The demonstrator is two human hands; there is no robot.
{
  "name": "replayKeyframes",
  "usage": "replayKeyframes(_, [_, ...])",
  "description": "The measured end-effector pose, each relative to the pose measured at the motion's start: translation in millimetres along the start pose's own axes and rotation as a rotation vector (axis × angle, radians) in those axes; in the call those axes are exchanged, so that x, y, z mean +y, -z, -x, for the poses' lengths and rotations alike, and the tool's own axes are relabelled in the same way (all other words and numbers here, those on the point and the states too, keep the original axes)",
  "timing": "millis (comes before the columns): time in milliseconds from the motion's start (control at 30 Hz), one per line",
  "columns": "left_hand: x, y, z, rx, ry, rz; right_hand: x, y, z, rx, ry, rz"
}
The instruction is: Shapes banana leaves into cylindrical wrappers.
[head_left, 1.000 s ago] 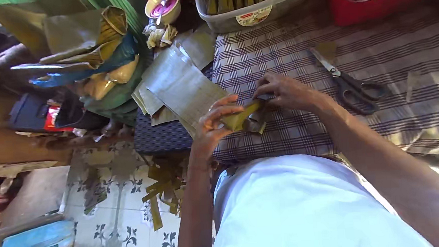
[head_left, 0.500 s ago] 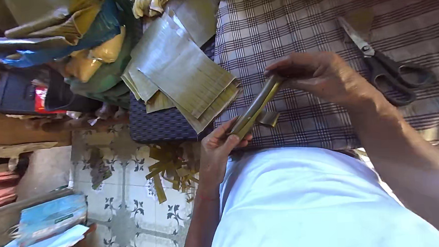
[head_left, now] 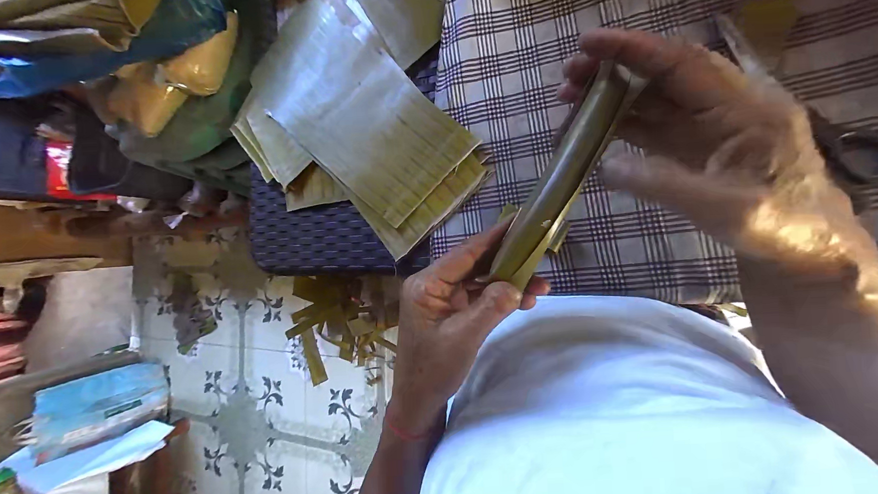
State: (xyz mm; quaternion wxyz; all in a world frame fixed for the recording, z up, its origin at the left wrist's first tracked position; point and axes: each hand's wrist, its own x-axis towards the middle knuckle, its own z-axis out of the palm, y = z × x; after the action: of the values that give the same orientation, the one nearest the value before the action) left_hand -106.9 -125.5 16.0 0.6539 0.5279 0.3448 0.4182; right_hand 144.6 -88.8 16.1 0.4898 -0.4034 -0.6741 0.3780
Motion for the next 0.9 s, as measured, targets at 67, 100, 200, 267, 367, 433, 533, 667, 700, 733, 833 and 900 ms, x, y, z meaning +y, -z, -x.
replayKeyframes(67, [3, -4, -1, 0.009, -0.034, -0.045, -5, -9, -1, -0.030, -0.003, 0.063])
replayKeyframes(100, [4, -4, -1, 0.008, -0.050, -0.069, -5, -12, -2, -0.026, -0.003, 0.086])
replayKeyframes(200, [7, -2, -2, 0.020, -0.077, -0.102, -5, -13, -6, -0.043, 0.030, 0.075])
replayKeyframes(267, [8, -2, -2, 0.024, -0.090, -0.115, -5, -12, -9, -0.054, 0.045, 0.070])
replayKeyframes(367, [10, -3, -3, 0.027, -0.115, -0.178, -5, -18, -13, 0.023, 0.038, 0.078])
replayKeyframes(433, [10, -4, -4, 0.023, -0.116, -0.191, -4, -25, -13, 0.130, 0.034, 0.096])
replayKeyframes(533, [10, -5, -6, 0.017, -0.105, -0.166, -5, -28, -13, 0.198, -0.013, 0.096])
replayKeyframes(667, [11, -3, -8, 0.027, -0.076, -0.158, -7, -25, -11, 0.201, -0.078, -0.033])
replayKeyframes(700, [10, -3, -8, 0.030, -0.078, -0.164, -7, -24, -10, 0.221, -0.089, -0.078])
replayKeyframes(733, [10, -2, -9, 0.032, -0.085, -0.175, -7, -22, -9, 0.247, -0.096, -0.126])
replayKeyframes(833, [10, 1, -11, 0.044, -0.094, -0.188, -5, -16, -13, 0.350, -0.114, -0.288])
replayKeyframes(900, [10, 1, -12, 0.048, -0.097, -0.191, -3, -15, -18, 0.416, -0.138, -0.366])
